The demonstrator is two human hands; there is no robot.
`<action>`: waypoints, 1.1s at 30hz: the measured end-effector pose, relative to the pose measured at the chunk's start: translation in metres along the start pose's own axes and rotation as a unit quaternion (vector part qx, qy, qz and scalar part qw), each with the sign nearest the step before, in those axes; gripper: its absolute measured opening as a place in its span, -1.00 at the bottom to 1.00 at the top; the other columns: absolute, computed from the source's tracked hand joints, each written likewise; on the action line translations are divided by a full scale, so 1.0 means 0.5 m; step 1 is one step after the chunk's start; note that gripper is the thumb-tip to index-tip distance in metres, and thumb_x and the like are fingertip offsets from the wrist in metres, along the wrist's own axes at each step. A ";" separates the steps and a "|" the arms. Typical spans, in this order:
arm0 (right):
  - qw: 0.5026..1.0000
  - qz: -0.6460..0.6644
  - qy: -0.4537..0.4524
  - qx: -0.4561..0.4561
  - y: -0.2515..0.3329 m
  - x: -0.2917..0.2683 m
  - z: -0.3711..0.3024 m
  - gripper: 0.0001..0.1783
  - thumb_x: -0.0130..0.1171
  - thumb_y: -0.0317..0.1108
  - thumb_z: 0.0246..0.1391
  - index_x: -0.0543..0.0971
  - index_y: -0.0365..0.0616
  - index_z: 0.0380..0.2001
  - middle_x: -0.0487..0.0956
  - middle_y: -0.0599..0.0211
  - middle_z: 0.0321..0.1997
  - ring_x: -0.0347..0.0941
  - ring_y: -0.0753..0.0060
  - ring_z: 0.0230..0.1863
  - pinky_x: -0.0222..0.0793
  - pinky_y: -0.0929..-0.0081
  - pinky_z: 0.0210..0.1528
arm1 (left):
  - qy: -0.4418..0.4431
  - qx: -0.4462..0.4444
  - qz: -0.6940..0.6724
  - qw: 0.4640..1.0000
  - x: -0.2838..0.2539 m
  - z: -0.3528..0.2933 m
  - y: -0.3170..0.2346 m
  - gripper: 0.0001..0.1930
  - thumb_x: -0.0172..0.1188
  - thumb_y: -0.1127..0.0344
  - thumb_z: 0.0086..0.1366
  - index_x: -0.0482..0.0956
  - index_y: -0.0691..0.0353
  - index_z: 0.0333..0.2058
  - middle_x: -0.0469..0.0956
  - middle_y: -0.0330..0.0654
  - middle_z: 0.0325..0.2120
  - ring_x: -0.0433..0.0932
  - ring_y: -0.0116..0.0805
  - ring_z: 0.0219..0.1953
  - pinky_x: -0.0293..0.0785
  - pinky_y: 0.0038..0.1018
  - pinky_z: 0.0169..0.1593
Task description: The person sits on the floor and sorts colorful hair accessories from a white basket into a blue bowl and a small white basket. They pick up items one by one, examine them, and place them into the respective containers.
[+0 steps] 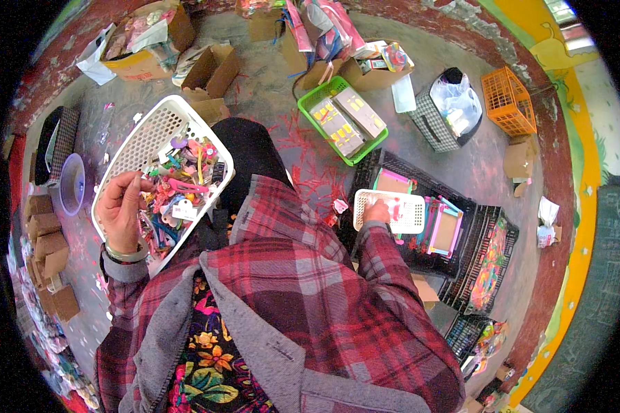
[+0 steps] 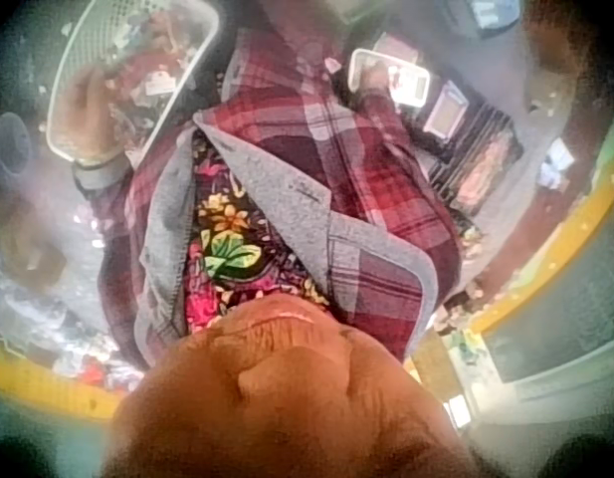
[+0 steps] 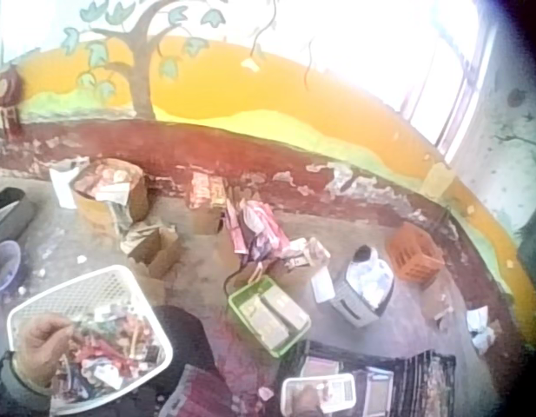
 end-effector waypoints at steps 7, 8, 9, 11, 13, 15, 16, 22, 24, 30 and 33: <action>0.999 0.001 0.027 -0.032 -0.002 -0.009 0.009 -0.63 0.03 -0.08 0.00 0.57 -0.20 -0.45 0.56 -0.03 -0.32 0.49 -0.03 -0.24 0.39 0.16 -0.17 | 0.005 -0.001 -0.004 1.000 0.001 -0.002 0.002 -0.88 0.04 0.45 0.25 0.49 0.33 -0.26 0.57 -0.22 -0.46 0.46 -0.63 -0.48 0.28 -0.74 -0.49; 0.999 0.005 0.018 -0.032 -0.004 -0.009 0.010 -0.65 0.03 -0.10 0.00 0.58 -0.19 -0.46 0.56 -0.01 -0.33 0.50 -0.02 -0.25 0.40 0.16 -0.18 | 0.006 -0.003 -0.002 1.000 0.002 -0.001 0.002 -0.88 0.04 0.45 0.25 0.49 0.33 -0.26 0.57 -0.22 -0.46 0.46 -0.63 -0.47 0.28 -0.74 -0.49; 0.999 0.009 0.009 -0.031 -0.008 -0.005 0.012 -0.67 0.03 -0.12 0.00 0.58 -0.18 -0.46 0.56 0.01 -0.34 0.50 -0.02 -0.26 0.40 0.17 -0.19 | 0.007 -0.004 0.000 1.000 0.003 -0.001 0.001 -0.88 0.04 0.45 0.25 0.49 0.33 -0.26 0.57 -0.22 -0.46 0.46 -0.63 -0.47 0.28 -0.74 -0.49; 0.999 0.018 -0.008 -0.032 -0.014 0.002 0.016 -0.70 0.02 -0.16 -0.01 0.58 -0.17 -0.45 0.57 0.04 -0.35 0.51 -0.01 -0.28 0.41 0.18 -0.20 | 0.005 -0.007 -0.005 1.000 0.003 -0.001 0.002 -0.88 0.04 0.45 0.25 0.49 0.33 -0.26 0.57 -0.22 -0.46 0.47 -0.63 -0.46 0.28 -0.74 -0.48; 0.999 0.025 -0.024 -0.033 -0.019 0.008 0.022 -0.71 0.02 -0.19 -0.02 0.59 -0.17 -0.44 0.57 0.06 -0.35 0.51 0.00 -0.29 0.42 0.19 -0.20 | 0.004 -0.009 -0.007 1.000 0.003 -0.001 0.005 -0.88 0.04 0.46 0.25 0.49 0.33 -0.26 0.57 -0.22 -0.46 0.47 -0.62 -0.46 0.28 -0.73 -0.47; 0.999 0.032 -0.026 -0.001 -0.030 0.012 0.031 -0.74 0.03 -0.21 -0.04 0.60 -0.15 -0.44 0.57 0.06 -0.35 0.51 -0.01 -0.29 0.42 0.19 -0.20 | 0.005 -0.009 -0.008 1.000 0.002 0.000 0.008 -0.88 0.04 0.46 0.25 0.49 0.33 -0.26 0.57 -0.22 -0.46 0.48 -0.61 -0.45 0.29 -0.73 -0.46; 0.999 0.036 -0.028 0.016 -0.040 0.015 0.035 -0.76 0.04 -0.23 -0.04 0.60 -0.14 -0.43 0.57 0.06 -0.35 0.51 -0.01 -0.29 0.42 0.20 -0.19 | 0.005 -0.012 -0.008 1.000 0.004 0.000 0.007 -0.88 0.04 0.46 0.25 0.49 0.34 -0.26 0.56 -0.22 -0.46 0.48 -0.61 -0.45 0.29 -0.73 -0.46; 0.996 0.062 -0.040 0.051 -0.095 -0.048 0.051 -0.78 0.07 -0.22 -0.08 0.63 -0.06 -0.44 0.58 0.04 -0.40 0.53 0.02 -0.32 0.44 0.18 -0.25 | 0.006 -0.015 -0.016 1.000 0.003 -0.003 0.002 -0.89 0.04 0.47 0.25 0.49 0.35 -0.27 0.55 -0.23 -0.47 0.48 -0.59 -0.44 0.30 -0.72 -0.43; 0.994 -0.050 -0.092 -0.027 -0.125 -0.064 0.066 -0.75 0.11 -0.19 -0.12 0.62 -0.13 -0.47 0.56 0.01 -0.48 0.51 -0.05 -0.38 0.42 0.14 -0.28 | 0.012 -0.012 -0.023 1.000 0.012 0.002 -0.003 -0.89 0.04 0.47 0.25 0.49 0.35 -0.27 0.55 -0.23 -0.47 0.48 -0.59 -0.44 0.30 -0.71 -0.42; 0.947 0.275 -0.166 0.011 -0.067 -0.266 0.067 -0.68 0.12 -0.16 -0.06 0.53 -0.24 -0.61 0.55 0.12 -0.61 0.53 0.21 -0.49 0.40 0.33 -0.41 | 0.019 -0.003 -0.012 1.000 0.006 -0.003 -0.013 -0.89 0.02 0.49 0.25 0.48 0.38 -0.27 0.54 -0.20 -0.45 0.48 -0.56 -0.42 0.33 -0.69 -0.39; 0.785 0.615 -0.039 -0.066 0.040 -0.316 0.090 -0.80 0.06 -0.34 0.05 0.46 -0.23 -0.56 0.52 0.28 -0.60 0.52 0.47 -0.50 0.35 0.57 -0.56 | 0.031 0.004 -0.022 0.999 0.008 -0.006 -0.017 -0.88 0.01 0.50 0.26 0.46 0.39 -0.26 0.54 -0.19 -0.45 0.49 -0.54 -0.40 0.36 -0.67 -0.36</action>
Point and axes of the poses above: each hand's wrist, its own z-axis towards the middle knuckle, its own x-axis out of the palm, y = z × x, the point moved 7 cm from there along z, towards the middle knuckle
